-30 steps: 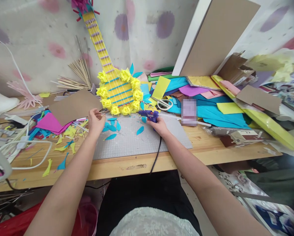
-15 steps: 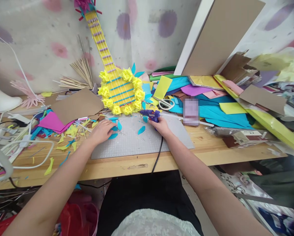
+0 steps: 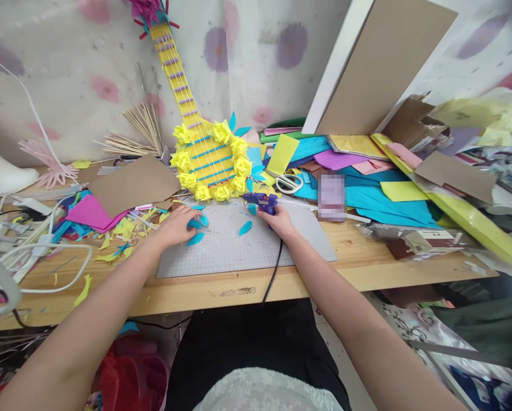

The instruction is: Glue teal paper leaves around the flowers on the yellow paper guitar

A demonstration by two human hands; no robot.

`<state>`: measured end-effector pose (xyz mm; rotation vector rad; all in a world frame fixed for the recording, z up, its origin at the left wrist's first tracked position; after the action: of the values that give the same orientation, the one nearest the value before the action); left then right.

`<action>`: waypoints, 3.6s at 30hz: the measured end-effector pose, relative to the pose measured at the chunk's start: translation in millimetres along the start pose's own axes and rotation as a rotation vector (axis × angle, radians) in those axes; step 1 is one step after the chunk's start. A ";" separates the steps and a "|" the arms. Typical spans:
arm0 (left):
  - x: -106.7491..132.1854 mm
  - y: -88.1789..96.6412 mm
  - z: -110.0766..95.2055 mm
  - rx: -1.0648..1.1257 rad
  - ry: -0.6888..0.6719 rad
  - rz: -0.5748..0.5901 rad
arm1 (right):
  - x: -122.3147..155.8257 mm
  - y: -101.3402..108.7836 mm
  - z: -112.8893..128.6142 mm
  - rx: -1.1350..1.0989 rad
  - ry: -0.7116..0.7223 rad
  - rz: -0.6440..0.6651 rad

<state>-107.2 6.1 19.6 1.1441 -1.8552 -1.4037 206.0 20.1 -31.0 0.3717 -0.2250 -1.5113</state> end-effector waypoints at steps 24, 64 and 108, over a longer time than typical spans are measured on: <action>-36.8 -62.9 -40.6 0.995 0.478 -0.722 | 8.0 -20.1 32.9 -0.178 0.023 0.065; -30.7 -57.5 -51.8 1.312 0.503 -0.848 | 12.7 -31.2 34.9 -0.109 0.173 0.108; -30.0 -54.5 -53.5 1.326 0.516 -0.844 | 8.5 -28.4 29.4 -0.024 0.186 0.068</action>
<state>-32.3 0.9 -13.5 2.7824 -1.8601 0.1662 169.3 8.2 -15.2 0.4783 -0.0717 -1.4015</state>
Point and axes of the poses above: each hand's wrist, its own x-axis away from the middle knuckle, its own y-axis out of the back of the hand, z = x × y, the point moved 1 cm from there along -x, towards the middle knuckle, and after that the axes turned 6 degrees about z, right-handed, at the moved point
